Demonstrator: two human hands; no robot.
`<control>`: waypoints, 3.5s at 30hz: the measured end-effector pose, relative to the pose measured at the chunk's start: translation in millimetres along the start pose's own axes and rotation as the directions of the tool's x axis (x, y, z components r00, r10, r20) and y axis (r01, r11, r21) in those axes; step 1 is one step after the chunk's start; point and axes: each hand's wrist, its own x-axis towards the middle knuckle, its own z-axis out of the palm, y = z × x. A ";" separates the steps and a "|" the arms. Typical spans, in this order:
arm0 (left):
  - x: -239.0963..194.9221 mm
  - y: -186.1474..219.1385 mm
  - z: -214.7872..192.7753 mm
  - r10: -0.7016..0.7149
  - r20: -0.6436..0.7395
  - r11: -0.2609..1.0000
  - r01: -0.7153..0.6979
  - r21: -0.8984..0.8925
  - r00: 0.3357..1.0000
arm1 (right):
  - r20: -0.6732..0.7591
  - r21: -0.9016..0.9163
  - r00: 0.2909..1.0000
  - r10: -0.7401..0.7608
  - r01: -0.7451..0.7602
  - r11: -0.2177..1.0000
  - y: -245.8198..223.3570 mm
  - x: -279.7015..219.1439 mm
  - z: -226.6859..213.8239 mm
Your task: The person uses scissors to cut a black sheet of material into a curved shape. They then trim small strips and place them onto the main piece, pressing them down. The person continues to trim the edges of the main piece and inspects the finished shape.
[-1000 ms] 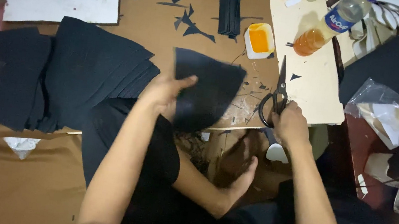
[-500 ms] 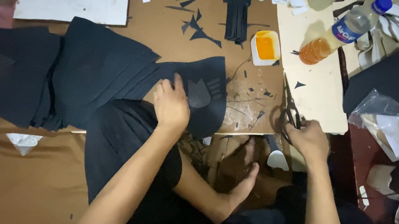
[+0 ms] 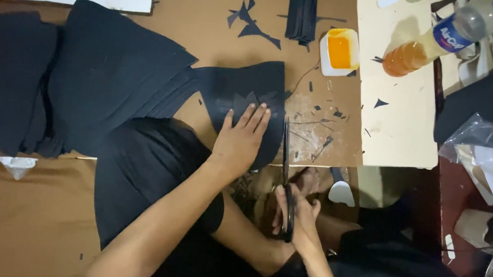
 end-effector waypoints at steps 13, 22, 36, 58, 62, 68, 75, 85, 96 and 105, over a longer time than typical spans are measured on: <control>-2.2 10.0 -4.8 -0.045 0.000 0.998 0.045 0.035 0.999 | 0.008 0.072 0.958 0.286 -0.286 0.956 -45.8 2.4 0.9; 2.7 7.1 -5.6 -0.066 0.128 0.998 0.067 -0.008 0.990 | 0.062 -0.132 0.953 0.296 -0.286 0.949 -87.2 -3.5 -2.7; 4.3 5.8 -1.8 -0.056 0.127 0.997 0.062 -0.042 0.990 | -0.044 -0.240 0.953 0.299 -0.301 0.923 -116.6 -5.6 3.4; 5.1 7.9 -12.1 -0.060 0.104 0.996 0.066 -0.057 0.993 | -0.250 0.092 0.926 0.283 -0.269 0.959 -92.3 -12.7 1.6; 18.4 2.4 -1.9 -0.110 0.002 0.977 0.109 -0.184 0.994 | -0.184 0.081 0.936 0.301 -0.291 0.953 -54.1 2.8 0.1; 15.1 0.9 -10.2 -0.135 -0.153 0.986 0.116 -0.123 0.979 | 0.000 -0.250 0.936 0.351 -0.340 0.907 -94.3 4.4 -3.5; 18.5 -0.7 -10.3 -0.137 0.032 0.985 0.139 -0.102 0.990 | 0.100 -0.156 0.928 0.359 -0.342 0.927 -64.7 33.0 -12.4; 17.2 -1.9 -5.5 -0.129 -0.057 0.986 0.122 -0.115 0.990 | 0.019 0.047 0.966 0.257 -0.258 0.965 -83.9 36.6 -12.1; 18.9 1.0 -18.4 -0.152 0.038 0.983 0.155 -0.096 0.988 | -0.129 -0.580 0.982 0.142 -0.190 0.792 -91.9 25.5 -29.6; 21.3 0.7 -6.5 -0.156 -0.008 0.986 0.155 -0.059 0.988 | 0.034 -0.399 0.961 0.275 -0.239 0.885 -135.2 19.0 -26.5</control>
